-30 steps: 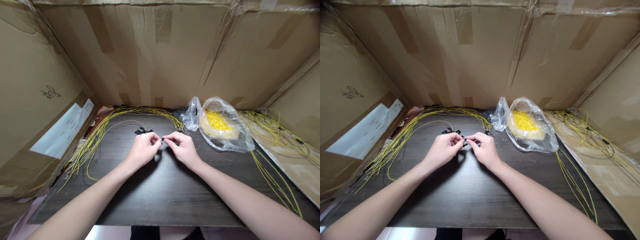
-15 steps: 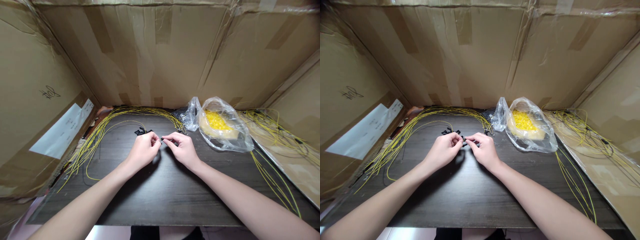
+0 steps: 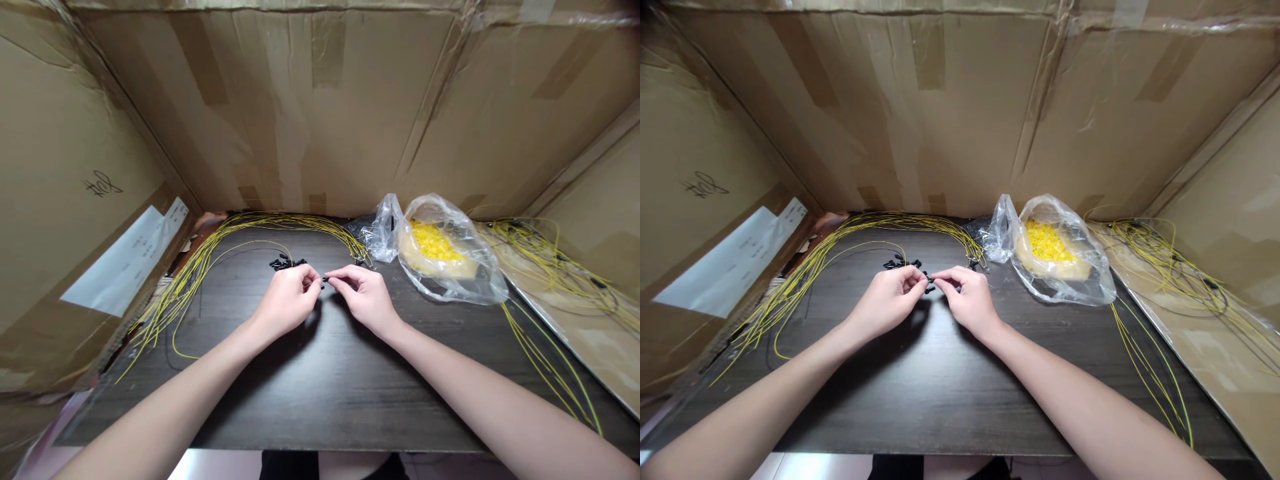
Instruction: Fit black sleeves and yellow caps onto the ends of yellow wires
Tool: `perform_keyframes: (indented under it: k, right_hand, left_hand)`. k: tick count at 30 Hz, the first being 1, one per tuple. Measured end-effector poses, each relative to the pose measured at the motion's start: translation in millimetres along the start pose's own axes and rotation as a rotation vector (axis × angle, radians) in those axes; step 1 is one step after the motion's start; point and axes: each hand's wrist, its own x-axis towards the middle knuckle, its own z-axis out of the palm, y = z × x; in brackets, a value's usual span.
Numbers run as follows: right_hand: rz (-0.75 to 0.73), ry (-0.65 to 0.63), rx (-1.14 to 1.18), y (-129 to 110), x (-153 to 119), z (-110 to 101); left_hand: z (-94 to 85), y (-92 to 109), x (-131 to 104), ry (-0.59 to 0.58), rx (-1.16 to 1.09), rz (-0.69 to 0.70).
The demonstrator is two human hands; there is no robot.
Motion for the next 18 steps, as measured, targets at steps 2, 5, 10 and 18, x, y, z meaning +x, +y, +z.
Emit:
perform_keyframes:
  k: [2,5,10,18]
  right_hand:
    - [0.024,0.0,0.011,0.9,-0.1,0.8]
    - [0.051,-0.005,0.034,2.1,-0.3,1.7]
    - [0.057,-0.022,0.045,3.4,-0.8,2.2]
    - [0.061,-0.031,0.046,4.3,-1.0,2.6]
  left_hand:
    - [-0.1,-0.7,0.2,-0.008,-0.001,0.001]
    - [0.1,-2.0,0.1,-0.018,0.002,0.008]
    - [0.6,-2.8,-0.1,-0.026,-0.008,0.017]
    - [1.7,-3.5,0.3,-0.033,-0.014,0.008]
